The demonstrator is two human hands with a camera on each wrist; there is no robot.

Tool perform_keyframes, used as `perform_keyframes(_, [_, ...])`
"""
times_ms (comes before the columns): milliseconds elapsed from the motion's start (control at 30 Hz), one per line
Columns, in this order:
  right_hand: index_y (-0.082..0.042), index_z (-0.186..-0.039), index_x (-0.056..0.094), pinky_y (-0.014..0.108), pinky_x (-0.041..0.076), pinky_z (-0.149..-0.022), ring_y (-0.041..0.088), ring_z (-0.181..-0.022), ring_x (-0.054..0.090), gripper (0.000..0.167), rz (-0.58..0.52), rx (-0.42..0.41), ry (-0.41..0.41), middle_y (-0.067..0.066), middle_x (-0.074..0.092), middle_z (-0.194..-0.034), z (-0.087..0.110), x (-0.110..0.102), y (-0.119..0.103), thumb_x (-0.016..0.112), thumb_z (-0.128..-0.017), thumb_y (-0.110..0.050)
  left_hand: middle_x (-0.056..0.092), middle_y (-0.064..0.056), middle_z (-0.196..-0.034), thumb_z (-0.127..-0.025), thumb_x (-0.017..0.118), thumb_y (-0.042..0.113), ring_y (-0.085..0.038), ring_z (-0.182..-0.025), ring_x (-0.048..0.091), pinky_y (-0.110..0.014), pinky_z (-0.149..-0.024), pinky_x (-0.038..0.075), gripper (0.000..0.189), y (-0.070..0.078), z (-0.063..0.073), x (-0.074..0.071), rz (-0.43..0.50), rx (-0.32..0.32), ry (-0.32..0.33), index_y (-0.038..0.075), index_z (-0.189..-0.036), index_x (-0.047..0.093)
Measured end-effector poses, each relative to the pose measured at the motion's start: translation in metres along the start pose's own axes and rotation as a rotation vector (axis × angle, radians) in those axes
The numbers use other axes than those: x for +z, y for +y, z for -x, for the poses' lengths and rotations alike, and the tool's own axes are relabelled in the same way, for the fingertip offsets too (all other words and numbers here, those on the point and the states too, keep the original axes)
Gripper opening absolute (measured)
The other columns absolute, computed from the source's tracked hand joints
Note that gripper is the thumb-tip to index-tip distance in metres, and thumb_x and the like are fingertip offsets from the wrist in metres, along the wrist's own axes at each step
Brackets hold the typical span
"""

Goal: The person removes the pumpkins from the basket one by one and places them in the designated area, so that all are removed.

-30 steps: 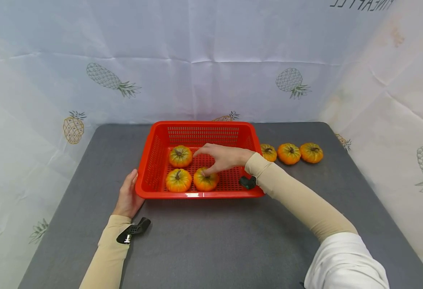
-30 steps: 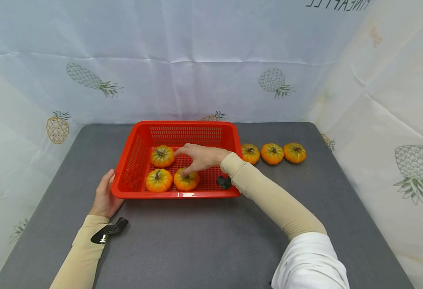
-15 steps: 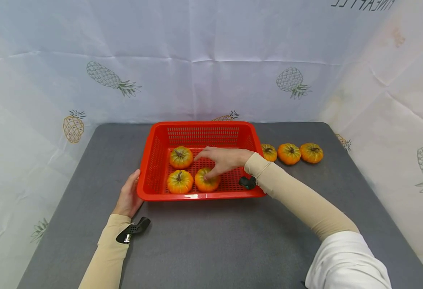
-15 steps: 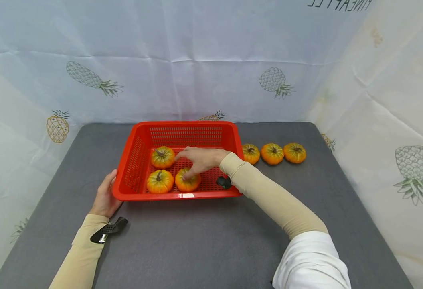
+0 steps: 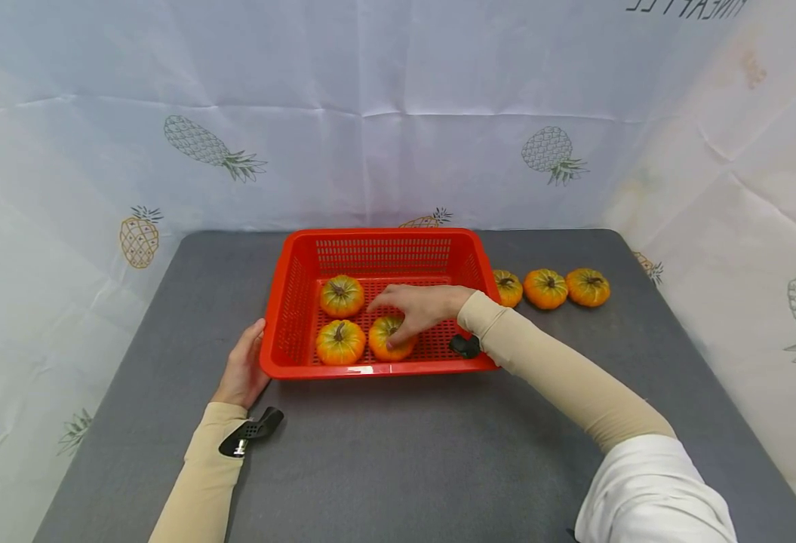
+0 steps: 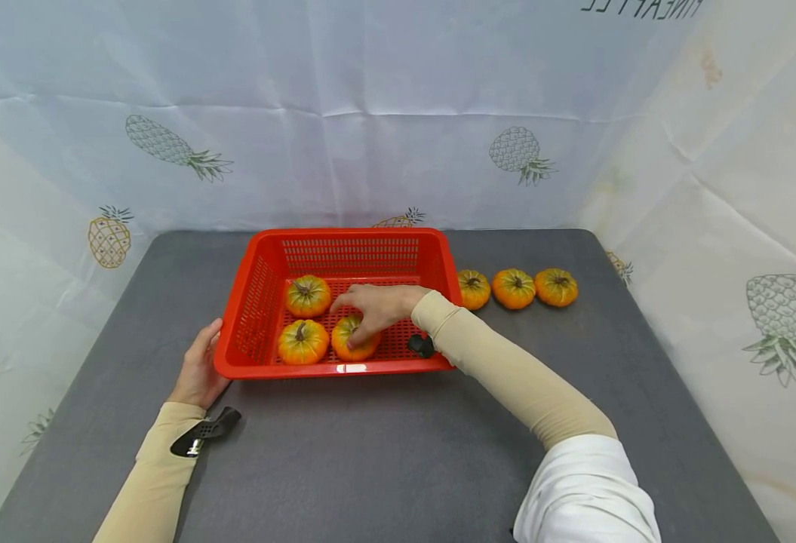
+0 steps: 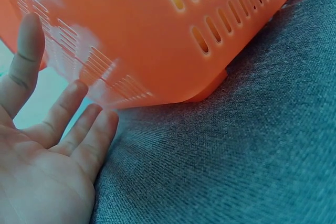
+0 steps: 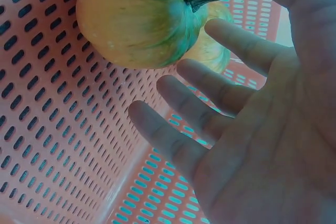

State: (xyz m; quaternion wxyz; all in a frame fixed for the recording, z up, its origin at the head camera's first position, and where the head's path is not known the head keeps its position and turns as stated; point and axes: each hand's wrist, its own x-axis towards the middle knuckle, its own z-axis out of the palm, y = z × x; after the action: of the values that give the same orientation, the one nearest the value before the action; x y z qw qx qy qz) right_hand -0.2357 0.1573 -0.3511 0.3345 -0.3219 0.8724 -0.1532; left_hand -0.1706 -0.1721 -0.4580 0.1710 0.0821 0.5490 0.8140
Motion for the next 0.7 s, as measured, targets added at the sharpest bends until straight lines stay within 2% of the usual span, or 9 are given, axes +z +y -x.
perform_keyframes(167, [-0.024, -0.149, 0.046, 0.04, 0.042, -0.114, 0.017, -0.132, 0.047, 0.069, 0.025, 0.01, -0.027, 0.002, 0.044, -0.149, -0.0024, 0.0013, 0.0005, 0.074, -0.09, -0.043, 0.072, 0.007, -0.104, -0.109, 0.029, 0.042, -0.008, -0.093, 0.067, -0.024, -0.083, 0.056, 0.044, -0.0003, -0.0004, 0.0, -0.009, -0.002, 0.002, 0.015, -0.12, 0.062])
perform_keyframes(367, [-0.025, -0.148, 0.047, 0.038, 0.043, -0.111, 0.015, -0.127, 0.049, 0.07, -0.003, 0.026, -0.077, 0.0, 0.047, -0.144, -0.0025, 0.0019, 0.0004, 0.076, -0.087, -0.044, 0.072, 0.007, -0.104, -0.108, 0.03, 0.042, -0.008, -0.092, 0.067, -0.024, -0.083, 0.057, 0.044, -0.0007, -0.0002, 0.0002, -0.016, -0.01, 0.017, 0.015, -0.12, 0.062])
perform_keyframes(700, [-0.026, -0.153, 0.039, 0.039, 0.041, -0.114, 0.016, -0.133, 0.046, 0.08, -0.001, 0.04, -0.12, 0.001, 0.045, -0.149, -0.0055, 0.0061, 0.001, 0.078, -0.085, -0.044, 0.073, 0.007, -0.103, -0.109, 0.029, 0.041, -0.008, -0.092, 0.067, -0.025, -0.083, 0.056, 0.044, -0.0016, -0.0003, 0.0001, 0.002, -0.009, 0.016, 0.015, -0.12, 0.062])
